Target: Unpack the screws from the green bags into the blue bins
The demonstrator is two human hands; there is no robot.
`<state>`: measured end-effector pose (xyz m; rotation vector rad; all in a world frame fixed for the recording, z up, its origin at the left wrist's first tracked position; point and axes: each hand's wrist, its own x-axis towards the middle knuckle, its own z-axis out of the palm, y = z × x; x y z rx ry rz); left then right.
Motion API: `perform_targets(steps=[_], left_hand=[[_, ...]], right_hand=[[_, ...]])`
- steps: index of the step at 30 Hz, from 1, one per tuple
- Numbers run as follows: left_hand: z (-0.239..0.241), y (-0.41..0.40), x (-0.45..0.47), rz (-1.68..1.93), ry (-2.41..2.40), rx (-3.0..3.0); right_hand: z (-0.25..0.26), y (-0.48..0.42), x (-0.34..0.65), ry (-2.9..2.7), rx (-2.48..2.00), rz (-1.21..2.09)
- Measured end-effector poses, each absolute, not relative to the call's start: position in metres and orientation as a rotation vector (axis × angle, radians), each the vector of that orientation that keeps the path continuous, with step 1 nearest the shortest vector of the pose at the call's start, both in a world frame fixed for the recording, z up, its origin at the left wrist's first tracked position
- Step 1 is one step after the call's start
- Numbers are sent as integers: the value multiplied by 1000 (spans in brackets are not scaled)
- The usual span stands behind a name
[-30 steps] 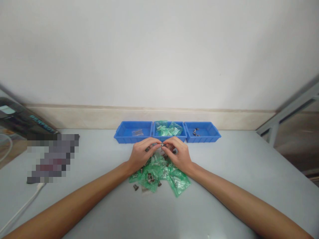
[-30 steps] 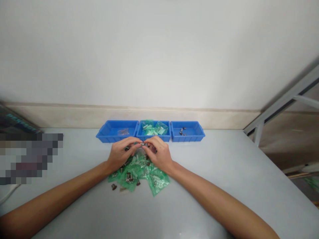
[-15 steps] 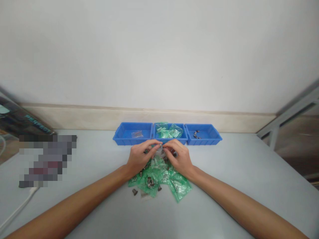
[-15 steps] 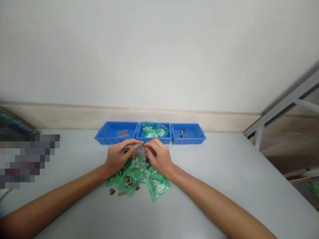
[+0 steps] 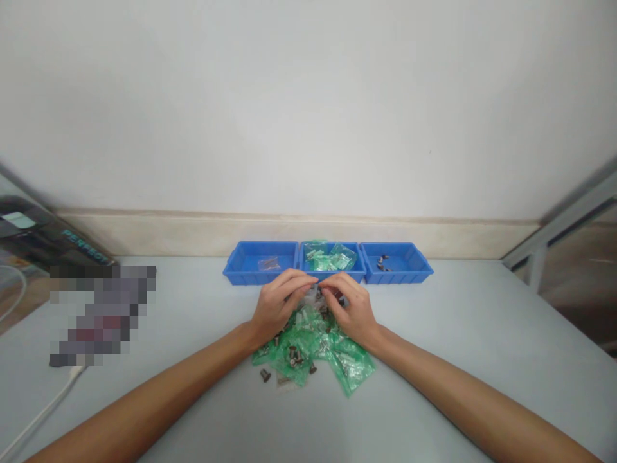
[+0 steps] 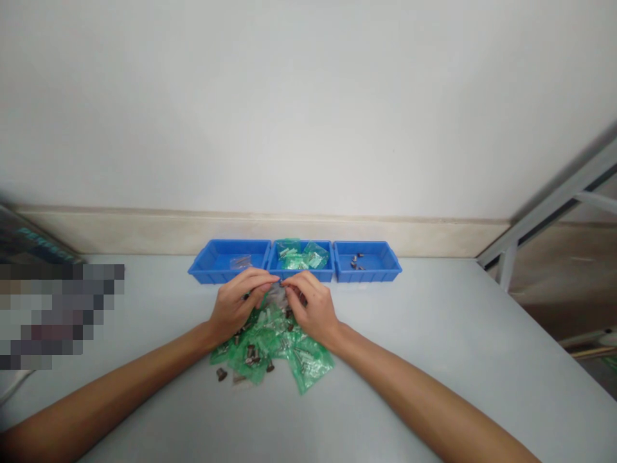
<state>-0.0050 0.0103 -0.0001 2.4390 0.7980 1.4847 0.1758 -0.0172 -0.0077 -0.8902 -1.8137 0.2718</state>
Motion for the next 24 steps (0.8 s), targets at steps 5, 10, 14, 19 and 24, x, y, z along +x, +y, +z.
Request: perform_targets(steps=[5,10,14,19,24], left_hand=[[0,10,-6,1398,879,2403],[-3,9,-7,1317,978,2339],[-4,9,-7,1293,979,2312],[-4,9,-7,1264,979,2304],[-5,9,-7,1304,927,2302]], right_hand=[[-7,-19,176,-1805,-907,261],[-8,-18,177,-1817,-864,245],[-10,-18,177,-1824,-817,269],[-9,-18,176,-1830,-816,275],[-9,-18,176,-1836,-817,269]])
